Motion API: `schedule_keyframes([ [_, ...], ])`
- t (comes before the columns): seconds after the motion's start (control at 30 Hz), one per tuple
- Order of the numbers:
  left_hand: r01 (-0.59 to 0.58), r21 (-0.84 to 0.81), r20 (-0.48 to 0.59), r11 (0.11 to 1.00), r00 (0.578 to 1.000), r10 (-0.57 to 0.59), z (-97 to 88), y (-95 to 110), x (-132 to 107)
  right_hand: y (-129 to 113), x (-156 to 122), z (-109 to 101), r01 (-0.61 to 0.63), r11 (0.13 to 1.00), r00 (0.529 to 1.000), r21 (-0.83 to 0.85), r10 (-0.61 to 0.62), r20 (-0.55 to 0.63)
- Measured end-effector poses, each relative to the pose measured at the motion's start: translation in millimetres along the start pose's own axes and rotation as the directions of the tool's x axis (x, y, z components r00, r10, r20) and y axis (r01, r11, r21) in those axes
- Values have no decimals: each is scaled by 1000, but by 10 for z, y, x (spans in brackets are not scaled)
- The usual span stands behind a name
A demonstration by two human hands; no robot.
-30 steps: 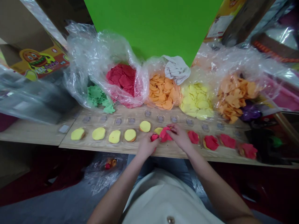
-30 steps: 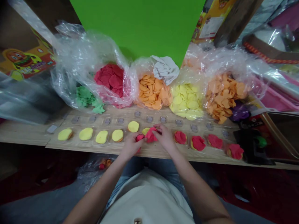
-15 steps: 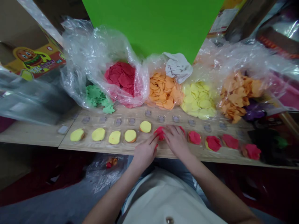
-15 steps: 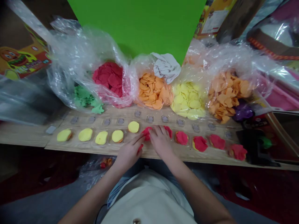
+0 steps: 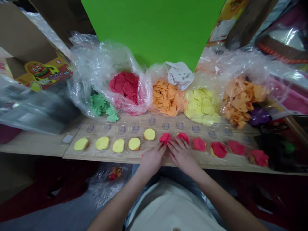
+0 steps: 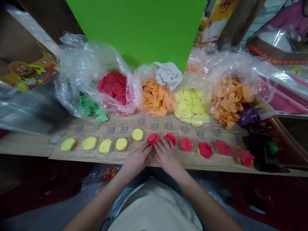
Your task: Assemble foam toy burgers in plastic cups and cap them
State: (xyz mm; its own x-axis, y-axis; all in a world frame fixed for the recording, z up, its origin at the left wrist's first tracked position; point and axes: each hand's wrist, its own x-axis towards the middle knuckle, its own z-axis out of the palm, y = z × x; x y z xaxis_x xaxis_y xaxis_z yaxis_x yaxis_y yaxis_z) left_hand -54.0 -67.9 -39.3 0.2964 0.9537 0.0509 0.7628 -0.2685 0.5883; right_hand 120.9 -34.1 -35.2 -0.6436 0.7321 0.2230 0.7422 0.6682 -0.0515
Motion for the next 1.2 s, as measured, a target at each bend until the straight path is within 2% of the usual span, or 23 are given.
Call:
schedule_keyframes([
  [0.1,24,-146,-98,989,994,-38,-45,8,42,13,99,-34,-73,997,996,-33,71,-44],
  [0.17,98,-384,-233,918,952,-199,-103,2,53,26,199,-49,-95,993,994,-69,91,-63],
  [0.2,141,-561,-252,816,909,-331,-141,-8,53,34,247,-48,-92,992,994,-85,87,-61],
  [0.23,171,-748,-199,641,864,-462,-185,-23,50,41,290,-43,-81,992,996,-96,76,-50],
  [0.27,181,-899,-78,400,831,-551,-231,-43,45,47,326,-34,-67,993,997,-99,63,-36],
  [0.3,175,-976,69,132,816,-574,-277,-67,39,47,355,-27,-54,994,998,-90,53,-23],
  [0.33,163,-981,194,-105,816,-545,-318,-92,31,40,378,-24,-50,997,999,-62,49,-19],
  [0.37,156,-950,276,-270,824,-494,-351,-116,24,23,401,-28,-63,998,998,-9,63,-30],
  [0.4,151,-922,313,-357,835,-453,-373,-136,18,-8,425,-38,-93,993,994,76,97,-51],
  [0.43,146,-914,317,-380,841,-438,-384,-149,14,-53,453,-52,-133,972,986,194,149,-68],
  [0.5,140,-937,284,-319,838,-466,-377,-154,20,-179,526,-80,-205,850,967,486,253,-35],
  [0.57,123,-967,223,-222,827,-516,-349,-139,36,-323,610,-84,-240,655,963,716,255,90],
  [0.63,94,-989,141,-111,813,-565,-327,-135,48,-436,681,-58,-264,480,962,837,195,192],
  [0.7,77,-996,33,53,817,-575,-325,-165,43,-487,723,-22,-290,354,954,889,185,237],
  [0.8,106,-940,-79,325,858,-507,-357,-279,13,-455,753,3,-311,257,936,915,250,248],
  [0.87,155,-899,-58,410,884,-463,-388,-381,8,-392,787,-4,-319,228,931,920,256,259],
  [0.97,186,-850,-69,493,889,-453,-425,-540,81,-273,898,2,-395,174,913,902,184,364],
  [1.03,183,-759,-156,625,881,-446,-436,-638,184,-197,1002,50,-431,208,902,878,130,412],
  [1.07,187,-679,-210,710,877,-431,-437,-682,242,-167,1056,89,-421,270,907,866,133,400],
  [1.13,210,-503,-296,839,870,-395,-432,-751,349,-138,1147,185,-375,479,927,794,201,316],
  [1.2,230,-388,-335,893,867,-369,-430,-788,411,-156,1202,274,-338,707,941,620,261,216],
])
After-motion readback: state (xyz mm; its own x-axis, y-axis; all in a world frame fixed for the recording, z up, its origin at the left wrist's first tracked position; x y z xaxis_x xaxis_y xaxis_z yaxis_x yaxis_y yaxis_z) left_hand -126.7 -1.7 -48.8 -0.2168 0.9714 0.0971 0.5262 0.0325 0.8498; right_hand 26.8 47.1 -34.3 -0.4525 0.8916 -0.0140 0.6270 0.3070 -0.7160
